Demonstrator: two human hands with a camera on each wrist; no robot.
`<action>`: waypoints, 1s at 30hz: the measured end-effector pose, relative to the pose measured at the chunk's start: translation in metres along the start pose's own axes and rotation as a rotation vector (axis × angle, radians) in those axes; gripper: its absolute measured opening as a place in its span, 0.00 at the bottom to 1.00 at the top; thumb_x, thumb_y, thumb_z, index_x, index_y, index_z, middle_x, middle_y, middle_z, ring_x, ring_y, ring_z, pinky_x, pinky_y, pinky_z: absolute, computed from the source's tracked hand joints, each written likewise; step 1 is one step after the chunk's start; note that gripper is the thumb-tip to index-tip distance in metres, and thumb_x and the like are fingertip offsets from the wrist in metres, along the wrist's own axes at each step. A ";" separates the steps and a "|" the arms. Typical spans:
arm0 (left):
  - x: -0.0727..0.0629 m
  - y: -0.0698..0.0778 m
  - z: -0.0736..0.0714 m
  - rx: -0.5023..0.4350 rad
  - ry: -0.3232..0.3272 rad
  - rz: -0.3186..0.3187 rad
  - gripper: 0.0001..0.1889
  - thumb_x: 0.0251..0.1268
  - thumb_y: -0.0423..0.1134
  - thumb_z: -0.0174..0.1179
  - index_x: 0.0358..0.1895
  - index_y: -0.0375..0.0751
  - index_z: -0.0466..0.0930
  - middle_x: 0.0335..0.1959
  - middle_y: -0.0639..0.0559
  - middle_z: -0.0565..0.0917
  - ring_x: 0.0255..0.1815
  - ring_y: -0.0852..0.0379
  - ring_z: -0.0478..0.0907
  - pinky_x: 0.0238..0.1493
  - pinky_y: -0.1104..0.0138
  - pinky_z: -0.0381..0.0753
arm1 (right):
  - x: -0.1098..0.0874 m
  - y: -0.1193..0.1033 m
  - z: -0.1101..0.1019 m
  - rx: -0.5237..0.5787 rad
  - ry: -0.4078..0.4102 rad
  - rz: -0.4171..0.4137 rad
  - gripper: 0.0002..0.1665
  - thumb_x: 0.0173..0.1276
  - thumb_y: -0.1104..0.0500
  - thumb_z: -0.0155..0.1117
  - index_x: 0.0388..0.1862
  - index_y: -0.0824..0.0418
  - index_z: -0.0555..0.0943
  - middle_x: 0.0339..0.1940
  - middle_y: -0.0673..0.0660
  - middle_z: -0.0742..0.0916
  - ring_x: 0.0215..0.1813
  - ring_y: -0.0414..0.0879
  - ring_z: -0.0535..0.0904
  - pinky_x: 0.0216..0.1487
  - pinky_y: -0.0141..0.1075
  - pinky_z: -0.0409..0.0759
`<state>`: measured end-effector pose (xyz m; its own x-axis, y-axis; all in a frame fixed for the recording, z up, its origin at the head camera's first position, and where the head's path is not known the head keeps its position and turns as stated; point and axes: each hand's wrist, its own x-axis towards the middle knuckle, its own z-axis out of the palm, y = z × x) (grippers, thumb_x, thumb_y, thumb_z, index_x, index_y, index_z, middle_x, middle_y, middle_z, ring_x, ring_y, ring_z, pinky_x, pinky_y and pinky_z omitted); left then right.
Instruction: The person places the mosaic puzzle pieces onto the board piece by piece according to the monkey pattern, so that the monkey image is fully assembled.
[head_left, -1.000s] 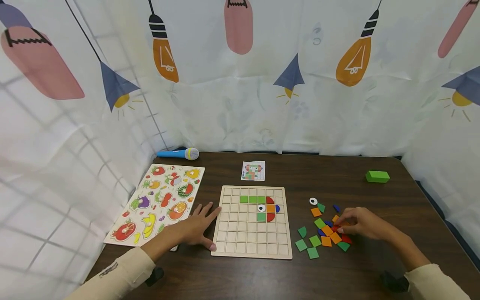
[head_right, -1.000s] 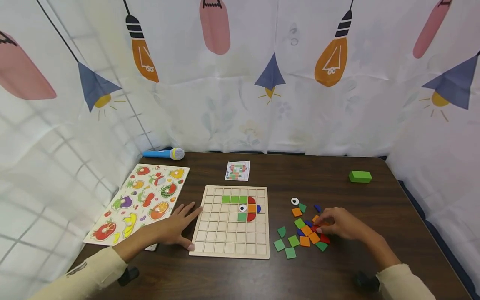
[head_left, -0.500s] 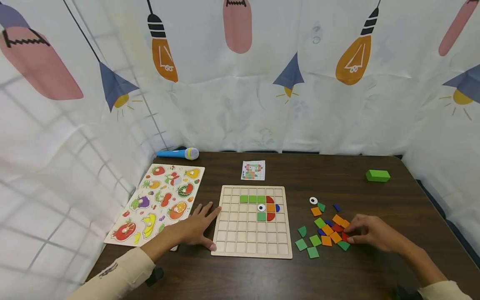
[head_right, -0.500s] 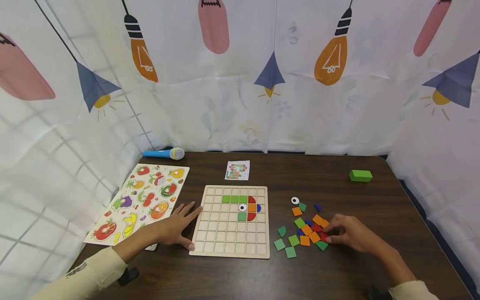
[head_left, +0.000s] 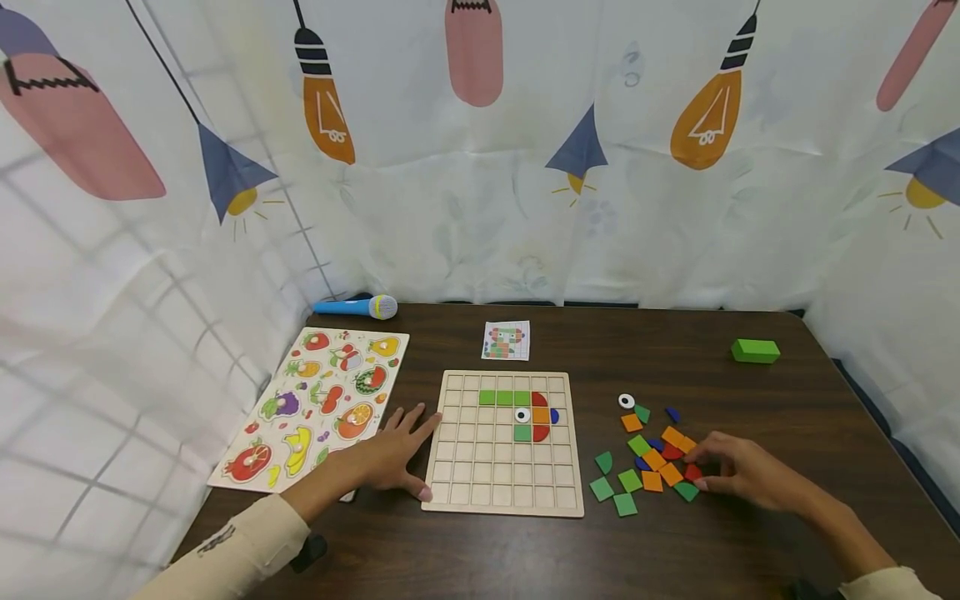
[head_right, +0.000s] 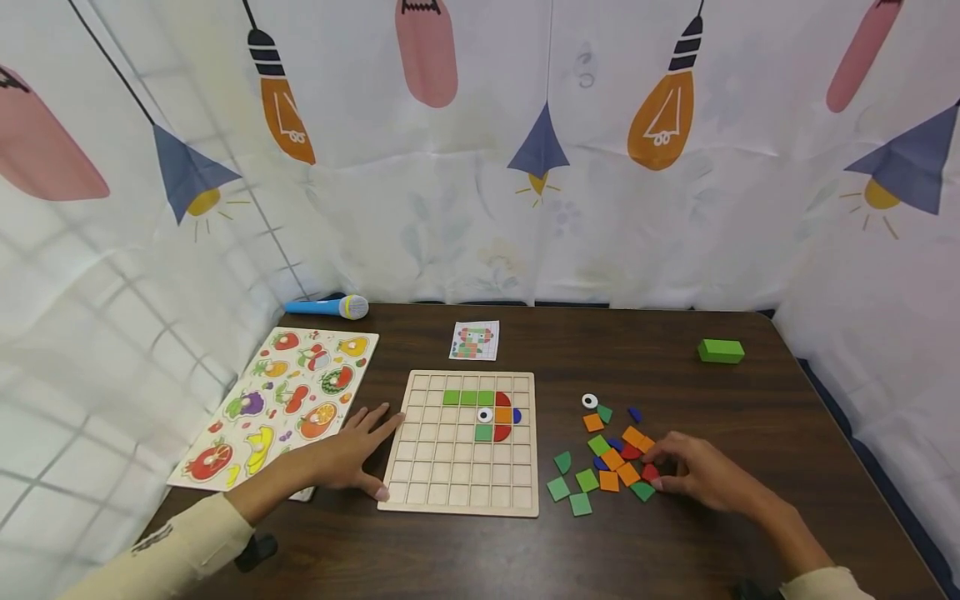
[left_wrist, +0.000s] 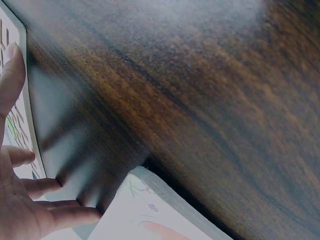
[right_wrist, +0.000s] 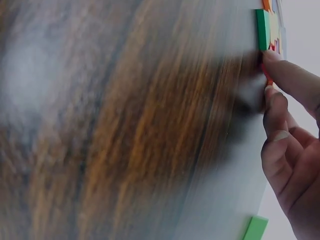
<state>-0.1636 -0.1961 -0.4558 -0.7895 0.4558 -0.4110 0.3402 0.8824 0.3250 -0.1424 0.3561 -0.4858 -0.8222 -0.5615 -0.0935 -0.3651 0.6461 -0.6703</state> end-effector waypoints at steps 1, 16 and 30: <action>0.000 0.000 0.000 0.002 -0.002 -0.003 0.60 0.50 0.63 0.72 0.81 0.44 0.47 0.81 0.30 0.46 0.77 0.20 0.44 0.68 0.32 0.60 | 0.000 -0.001 0.000 0.015 -0.009 0.008 0.17 0.68 0.51 0.70 0.51 0.57 0.81 0.44 0.50 0.82 0.27 0.31 0.72 0.27 0.30 0.75; 0.002 -0.003 0.002 0.010 -0.001 -0.024 0.60 0.50 0.63 0.73 0.82 0.47 0.48 0.81 0.32 0.46 0.78 0.22 0.44 0.69 0.33 0.61 | 0.006 -0.017 0.003 0.086 0.043 0.060 0.09 0.72 0.54 0.66 0.45 0.57 0.80 0.36 0.50 0.82 0.23 0.35 0.75 0.23 0.34 0.78; 0.001 0.000 0.001 -0.009 0.003 -0.031 0.59 0.49 0.62 0.74 0.81 0.48 0.48 0.82 0.33 0.46 0.79 0.23 0.44 0.69 0.34 0.61 | 0.067 -0.064 0.005 0.068 0.058 -0.079 0.17 0.71 0.55 0.67 0.53 0.61 0.80 0.37 0.49 0.84 0.24 0.36 0.76 0.25 0.31 0.78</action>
<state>-0.1636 -0.1959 -0.4569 -0.8011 0.4280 -0.4185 0.3113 0.8950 0.3195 -0.1722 0.2741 -0.4533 -0.8165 -0.5774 0.0027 -0.4006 0.5631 -0.7227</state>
